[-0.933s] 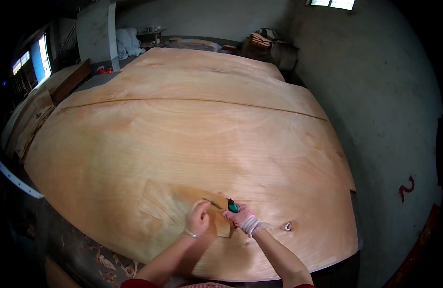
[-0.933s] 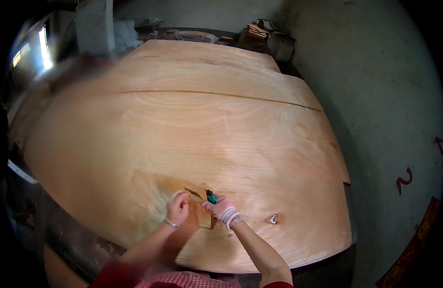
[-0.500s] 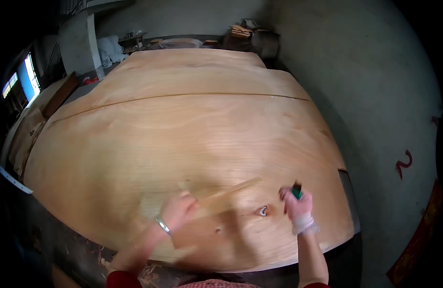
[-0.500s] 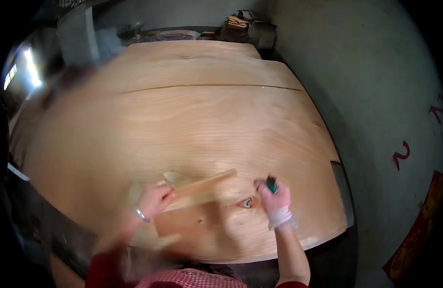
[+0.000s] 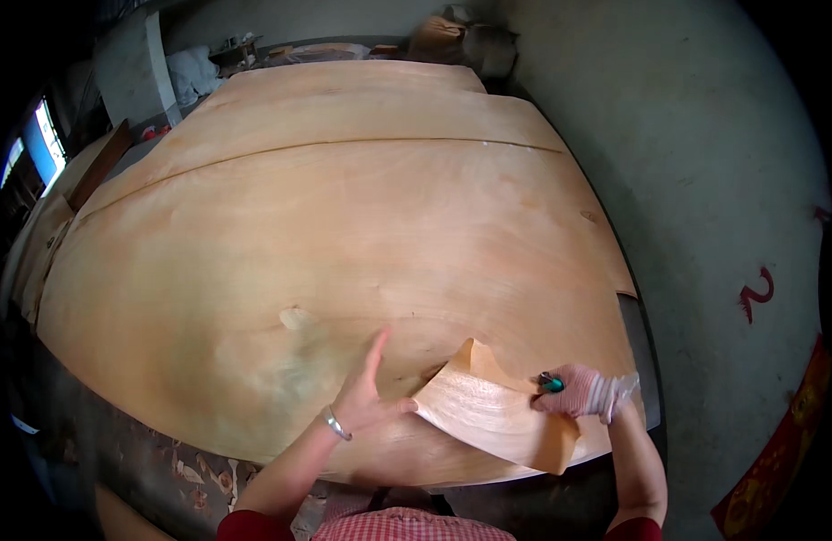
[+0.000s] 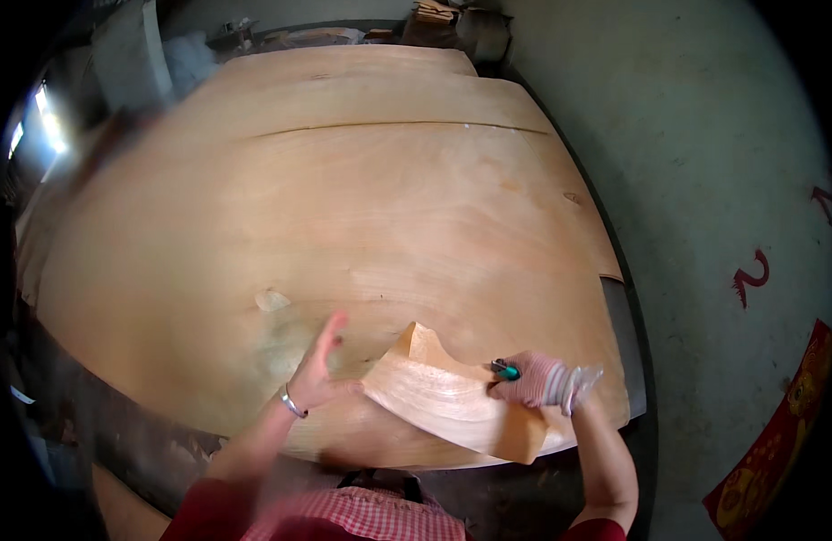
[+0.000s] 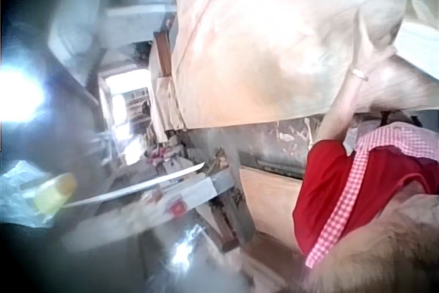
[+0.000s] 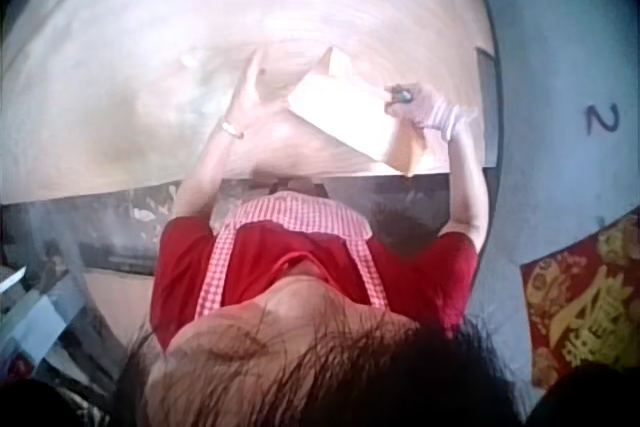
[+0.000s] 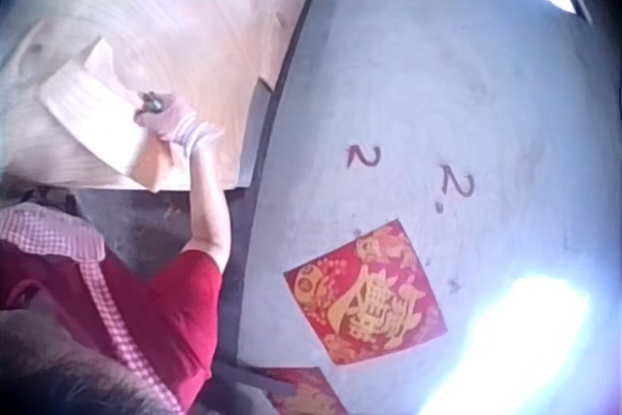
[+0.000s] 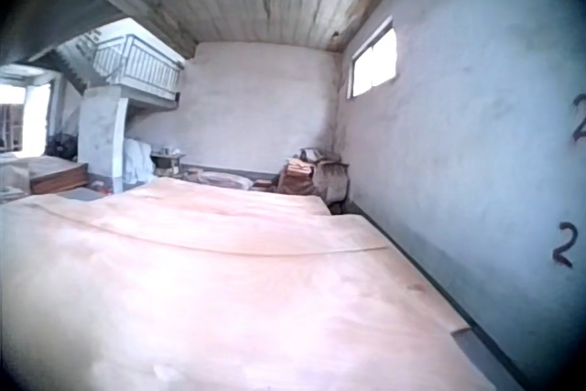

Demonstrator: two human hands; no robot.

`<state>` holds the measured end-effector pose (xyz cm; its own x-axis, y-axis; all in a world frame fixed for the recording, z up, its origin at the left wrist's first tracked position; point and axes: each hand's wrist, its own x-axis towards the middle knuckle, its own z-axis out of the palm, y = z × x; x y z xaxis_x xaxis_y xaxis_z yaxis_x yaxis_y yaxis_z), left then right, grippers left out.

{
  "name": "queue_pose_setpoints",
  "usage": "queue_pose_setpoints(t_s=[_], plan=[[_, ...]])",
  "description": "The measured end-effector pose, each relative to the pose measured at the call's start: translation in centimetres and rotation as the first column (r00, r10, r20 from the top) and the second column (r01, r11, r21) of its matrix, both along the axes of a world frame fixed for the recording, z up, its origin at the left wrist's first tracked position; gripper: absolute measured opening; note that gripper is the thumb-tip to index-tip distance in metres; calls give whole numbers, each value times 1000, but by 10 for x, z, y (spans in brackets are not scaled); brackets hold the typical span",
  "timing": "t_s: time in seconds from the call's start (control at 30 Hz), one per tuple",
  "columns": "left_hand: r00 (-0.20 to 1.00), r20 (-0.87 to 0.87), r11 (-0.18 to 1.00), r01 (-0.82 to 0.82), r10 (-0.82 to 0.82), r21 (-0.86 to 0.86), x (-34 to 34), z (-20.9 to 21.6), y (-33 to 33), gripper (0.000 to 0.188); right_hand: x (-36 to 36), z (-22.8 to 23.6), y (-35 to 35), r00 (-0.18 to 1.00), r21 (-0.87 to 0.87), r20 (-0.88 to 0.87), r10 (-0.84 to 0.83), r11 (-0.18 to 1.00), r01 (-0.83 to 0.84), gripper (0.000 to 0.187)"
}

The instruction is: The person places large plywood sheets on a work table, identifies small defects, and applies white adhesive patches and tape to repair the surface using a small blade.

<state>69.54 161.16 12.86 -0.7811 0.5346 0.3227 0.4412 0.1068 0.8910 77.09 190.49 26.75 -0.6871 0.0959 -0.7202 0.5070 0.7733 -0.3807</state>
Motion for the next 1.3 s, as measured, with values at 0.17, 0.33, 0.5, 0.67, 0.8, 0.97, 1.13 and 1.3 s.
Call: queue_pose_setpoints(t_s=[0.17,0.33,0.5,0.67,0.8,0.97,1.13,1.3], plan=[[730,604,945,295,-320,144,22,-46,30,35,-22,-33,8,937,134,158,312,933,-334,21],[778,627,995,27,39,-95,27,-82,33,14,-62,-78,-1,834,279,149,532,786,-551,22],[864,398,929,-183,308,-321,-8,-79,29,17,-98,-95,-6,857,283,-186,481,861,-422,34],[918,137,787,-233,371,-571,-30,-75,25,20,-87,-84,-15,811,388,-477,339,909,-152,37],[943,-71,746,-302,325,-594,-33,-86,34,16,-64,-105,-25,932,291,-282,226,946,-141,31],[878,-244,655,-471,411,-591,-18,-72,54,18,-51,-137,-48,962,181,-220,164,976,-125,34],[818,-524,717,-512,238,-473,-11,-95,45,25,-58,-157,-101,977,178,-84,195,968,-178,31],[751,-638,653,-571,170,-498,-5,-101,43,25,-71,-177,-129,980,166,-136,147,978,-124,30]])
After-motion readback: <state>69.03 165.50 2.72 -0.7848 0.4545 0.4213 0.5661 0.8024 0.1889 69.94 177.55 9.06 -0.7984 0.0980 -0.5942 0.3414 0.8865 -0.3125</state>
